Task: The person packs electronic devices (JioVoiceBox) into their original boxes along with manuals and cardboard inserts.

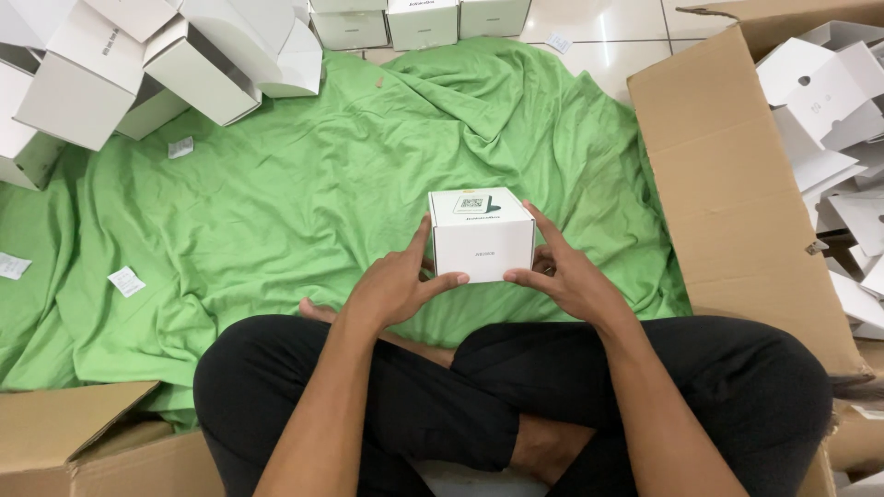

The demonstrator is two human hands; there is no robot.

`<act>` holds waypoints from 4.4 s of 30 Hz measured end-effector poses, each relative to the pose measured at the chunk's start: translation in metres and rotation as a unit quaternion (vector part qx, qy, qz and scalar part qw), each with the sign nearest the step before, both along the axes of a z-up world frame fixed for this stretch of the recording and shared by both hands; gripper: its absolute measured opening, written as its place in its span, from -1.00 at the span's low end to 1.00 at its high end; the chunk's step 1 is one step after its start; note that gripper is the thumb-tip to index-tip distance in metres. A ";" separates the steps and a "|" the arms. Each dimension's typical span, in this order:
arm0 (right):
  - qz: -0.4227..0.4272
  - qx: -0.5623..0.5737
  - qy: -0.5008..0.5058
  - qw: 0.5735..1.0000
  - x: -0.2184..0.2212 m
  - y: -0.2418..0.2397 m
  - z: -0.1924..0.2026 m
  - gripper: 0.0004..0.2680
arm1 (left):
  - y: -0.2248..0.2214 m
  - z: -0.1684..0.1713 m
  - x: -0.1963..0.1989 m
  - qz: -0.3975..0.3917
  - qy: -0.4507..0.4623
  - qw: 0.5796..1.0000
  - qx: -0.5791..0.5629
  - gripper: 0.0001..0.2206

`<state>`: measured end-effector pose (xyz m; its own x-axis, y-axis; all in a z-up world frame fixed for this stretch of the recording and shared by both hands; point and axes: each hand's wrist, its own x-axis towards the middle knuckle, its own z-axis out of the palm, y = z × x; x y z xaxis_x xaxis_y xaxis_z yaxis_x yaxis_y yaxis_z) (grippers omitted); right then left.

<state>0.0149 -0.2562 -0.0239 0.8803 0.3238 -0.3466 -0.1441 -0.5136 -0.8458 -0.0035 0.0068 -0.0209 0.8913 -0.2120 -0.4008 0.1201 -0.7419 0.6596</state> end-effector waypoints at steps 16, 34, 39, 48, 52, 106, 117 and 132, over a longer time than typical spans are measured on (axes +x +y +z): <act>0.033 0.011 0.111 0.993 0.007 -0.002 -0.059 -0.43 | -0.009 -0.059 0.009 0.013 0.083 0.995 -0.047 -0.09; -0.115 0.195 0.034 0.973 0.015 -0.002 -0.041 -0.50 | -0.013 -0.013 0.017 0.180 0.049 0.948 -0.257 -0.21; -0.139 0.207 0.019 0.968 0.016 -0.004 -0.041 -0.52 | -0.016 -0.019 0.020 0.190 0.006 0.947 -0.259 -0.24; -0.187 0.236 0.017 0.954 0.035 0.008 -0.020 -0.52 | -0.019 -0.013 0.032 0.197 -0.028 0.939 -0.282 -0.29; -0.227 0.242 0.023 0.943 0.058 0.015 -0.016 -0.54 | -0.021 -0.003 0.040 0.201 -0.012 0.931 -0.305 -0.30; 0.002 -0.022 -0.264 0.964 0.296 0.106 -0.019 -0.72 | -0.068 -0.156 0.043 -0.061 0.061 0.965 0.249 -0.39; 0.057 -0.041 -0.143 0.987 0.048 0.115 -0.049 -0.67 | -0.048 -0.131 0.037 -0.072 0.024 0.963 0.258 -0.31; -0.017 -0.016 -0.132 0.991 -0.022 0.102 -0.076 -0.71 | 0.203 0.015 0.075 0.203 -0.249 0.889 0.326 -0.11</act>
